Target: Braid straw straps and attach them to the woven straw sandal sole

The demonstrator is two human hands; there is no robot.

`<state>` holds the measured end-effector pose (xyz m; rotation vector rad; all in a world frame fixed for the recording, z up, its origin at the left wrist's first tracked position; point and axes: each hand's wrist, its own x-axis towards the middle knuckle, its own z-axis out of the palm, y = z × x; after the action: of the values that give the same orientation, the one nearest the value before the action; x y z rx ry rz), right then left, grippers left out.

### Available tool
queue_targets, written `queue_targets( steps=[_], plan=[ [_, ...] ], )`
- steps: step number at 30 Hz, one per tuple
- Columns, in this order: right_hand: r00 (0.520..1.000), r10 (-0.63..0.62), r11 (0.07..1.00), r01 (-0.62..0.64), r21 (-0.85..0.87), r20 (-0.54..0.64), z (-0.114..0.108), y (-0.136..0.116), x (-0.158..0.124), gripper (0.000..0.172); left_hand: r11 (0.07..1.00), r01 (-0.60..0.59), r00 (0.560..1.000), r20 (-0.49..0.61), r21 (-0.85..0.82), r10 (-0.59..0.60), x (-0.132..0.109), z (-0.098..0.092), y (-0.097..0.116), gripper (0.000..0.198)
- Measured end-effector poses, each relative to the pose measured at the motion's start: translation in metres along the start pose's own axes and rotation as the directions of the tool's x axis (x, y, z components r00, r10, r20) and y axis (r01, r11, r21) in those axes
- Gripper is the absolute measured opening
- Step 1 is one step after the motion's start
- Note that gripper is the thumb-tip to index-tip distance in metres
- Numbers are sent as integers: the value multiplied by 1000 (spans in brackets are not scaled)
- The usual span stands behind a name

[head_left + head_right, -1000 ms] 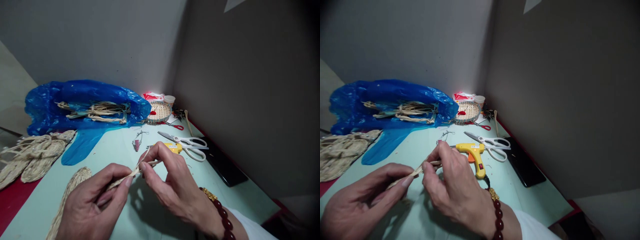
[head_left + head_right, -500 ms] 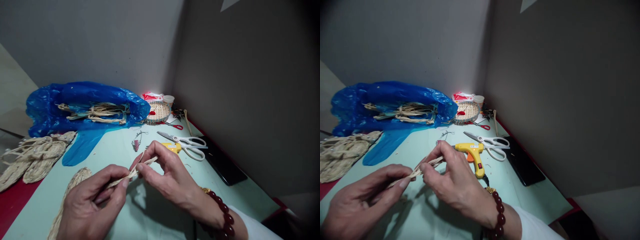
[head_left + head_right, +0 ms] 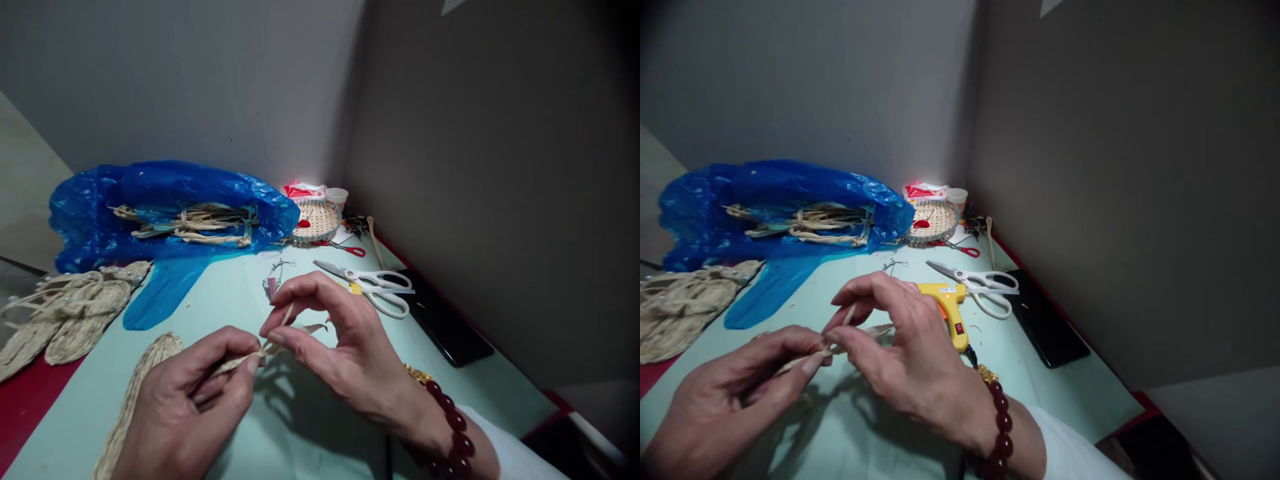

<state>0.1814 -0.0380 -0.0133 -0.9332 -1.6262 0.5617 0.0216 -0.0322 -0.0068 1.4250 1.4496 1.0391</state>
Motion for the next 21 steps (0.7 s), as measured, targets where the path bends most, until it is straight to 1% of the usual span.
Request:
queue_targets(
  steps=[2, 4, 6, 8, 10, 11, 13, 15, 17, 19, 21],
  plan=[
    [997, -75, 995, 74, -72, -5, 1, -1, -1, 18, 1000, 23, 999, 30, -15, -22, 1, 0, 0, 9],
    [987, -161, 975, 160, -154, 6, 1, -2, -3, 14, 1000, 23, 998, 52, -6, -23, 3, -2, -1, 9],
    [966, -252, 937, 258, -235, 56, 0, -2, -4, 11, 1000, 20, 998, 65, 8, -20, 6, -5, -3, 10],
    [936, -335, 890, 352, -291, 106, -1, 0, -4, 15, 999, 37, 995, 88, -11, -36, 10, -10, -6, 13],
    [910, -392, 850, 414, -325, 134, -3, 3, -5, 21, 995, 76, 989, 132, -61, -68, 12, -13, -7, 18],
    [903, -405, 839, 429, -335, 144, -5, 5, -5, 23, 989, 110, 982, 163, -103, -92, 12, -15, -8, 20],
    [896, -415, 824, 443, -352, 156, -7, 8, -4, 26, 951, 222, 955, 246, -214, -168, 12, -16, -7, 24],
    [891, -425, 818, 455, -353, 161, -8, 10, -3, 26, 874, 355, 909, 342, -331, -240, 11, -16, -5, 24],
    [885, -437, 812, 464, -355, 158, -9, 10, -3, 26, 794, 447, 870, 408, -412, -278, 10, -17, -3, 22],
    [888, -433, 810, 459, -364, 155, -9, 11, -2, 26, 751, 483, 853, 436, -449, -288, 9, -18, -3, 20],
    [890, -430, 807, 454, -377, 152, -9, 11, -2, 26, 734, 493, 846, 453, -468, -280, 10, -20, -5, 18]
  ],
)
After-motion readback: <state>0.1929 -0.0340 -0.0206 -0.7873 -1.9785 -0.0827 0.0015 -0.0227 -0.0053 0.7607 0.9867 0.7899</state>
